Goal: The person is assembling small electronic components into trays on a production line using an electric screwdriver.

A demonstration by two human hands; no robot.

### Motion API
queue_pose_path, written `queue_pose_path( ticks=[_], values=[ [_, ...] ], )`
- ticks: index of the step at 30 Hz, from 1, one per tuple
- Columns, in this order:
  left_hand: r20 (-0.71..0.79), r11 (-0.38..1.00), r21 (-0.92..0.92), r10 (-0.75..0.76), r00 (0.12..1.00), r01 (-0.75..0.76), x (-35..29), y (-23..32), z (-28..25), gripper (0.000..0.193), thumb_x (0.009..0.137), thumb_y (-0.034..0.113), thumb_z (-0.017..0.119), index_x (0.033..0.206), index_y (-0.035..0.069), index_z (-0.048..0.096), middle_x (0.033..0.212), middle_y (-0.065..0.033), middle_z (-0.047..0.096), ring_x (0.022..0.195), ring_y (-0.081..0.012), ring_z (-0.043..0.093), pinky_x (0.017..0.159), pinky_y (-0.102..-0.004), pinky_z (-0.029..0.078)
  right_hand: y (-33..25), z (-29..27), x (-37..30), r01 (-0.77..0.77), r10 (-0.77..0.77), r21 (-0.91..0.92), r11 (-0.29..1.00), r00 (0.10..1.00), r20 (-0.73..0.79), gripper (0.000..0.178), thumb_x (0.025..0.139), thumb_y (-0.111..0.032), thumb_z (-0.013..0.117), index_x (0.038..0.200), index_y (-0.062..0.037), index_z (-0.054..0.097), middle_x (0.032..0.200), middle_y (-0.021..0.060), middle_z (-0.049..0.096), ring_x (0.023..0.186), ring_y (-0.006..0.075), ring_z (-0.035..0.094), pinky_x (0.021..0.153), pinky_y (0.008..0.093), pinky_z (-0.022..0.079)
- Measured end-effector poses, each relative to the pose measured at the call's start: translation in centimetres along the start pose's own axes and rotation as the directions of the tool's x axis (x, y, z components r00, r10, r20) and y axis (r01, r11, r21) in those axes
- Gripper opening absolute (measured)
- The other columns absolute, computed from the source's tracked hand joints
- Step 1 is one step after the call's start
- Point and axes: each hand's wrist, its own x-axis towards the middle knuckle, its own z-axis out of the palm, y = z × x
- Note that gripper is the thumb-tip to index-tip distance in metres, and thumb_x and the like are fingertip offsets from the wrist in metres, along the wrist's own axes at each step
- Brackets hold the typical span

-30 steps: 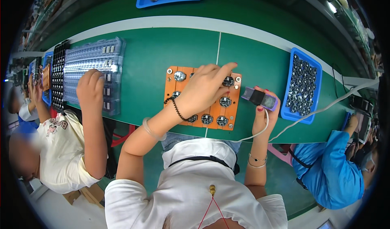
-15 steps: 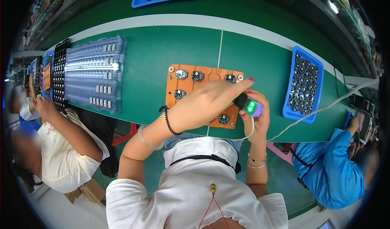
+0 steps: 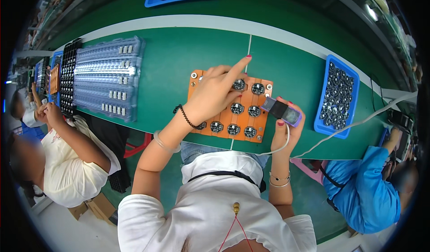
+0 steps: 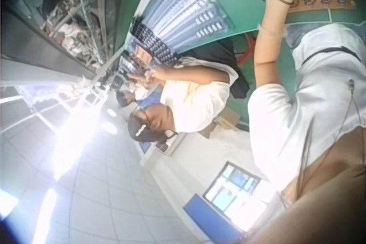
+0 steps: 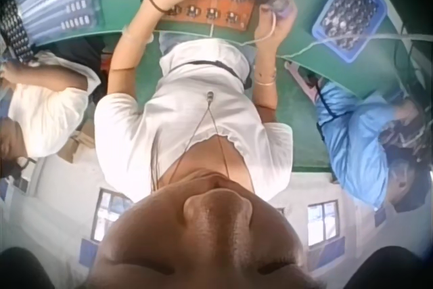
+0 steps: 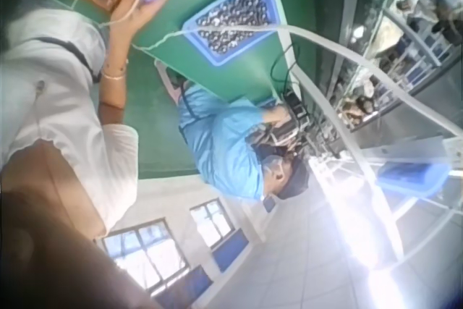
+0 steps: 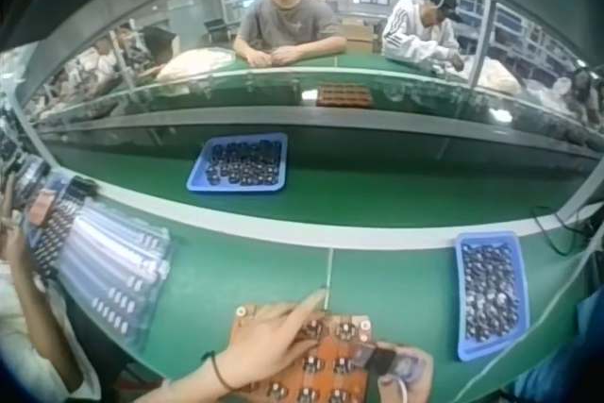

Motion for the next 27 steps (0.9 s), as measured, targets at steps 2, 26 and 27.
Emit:
queue_pose_path(
  ticks=[2,26,27],
  values=[
    [0.027,0.999,-0.032,-0.038,0.999,0.039,-0.3,-0.1,-0.7,0.082,0.071,0.008,0.074,0.141,0.012,0.031,0.106,-0.0059,0.065,0.103,-0.0271,0.054,0.091,-0.0385,0.041,0.1,-0.2,0.0,-0.004,0.004,-0.001,1.0,1.0,0.007,0.049,0.088,-0.032,0.062,0.119,-0.0005,0.042,0.116,0.0199,0.058,0.11,0.0236,0.054,0.098,0.0353,0.038],
    [0.065,0.98,-0.11,0.172,0.983,-0.164,-1.4,4.1,-3.0,0.073,0.07,0.008,0.074,0.135,0.004,0.039,0.105,-0.0046,0.065,0.088,-0.0243,0.058,0.08,-0.0349,0.045,-1.0,0.3,0.2,0.123,-0.113,-0.027,0.992,0.963,0.245,0.043,0.084,-0.023,0.068,0.114,-0.0021,0.045,0.114,0.0191,0.058,0.108,0.0256,0.054,0.096,0.0366,0.041],
    [0.064,0.981,-0.108,0.171,0.983,-0.164,-1.5,3.9,-3.2,0.073,0.07,0.008,0.074,0.135,0.004,0.039,0.105,-0.0046,0.065,0.088,-0.0243,0.058,0.08,-0.0349,0.045,-1.0,0.3,-0.1,0.124,-0.114,-0.026,0.992,0.963,0.245,0.043,0.084,-0.023,0.068,0.114,-0.0021,0.045,0.114,0.0191,0.058,0.108,0.0256,0.054,0.096,0.0366,0.041]
  ],
)
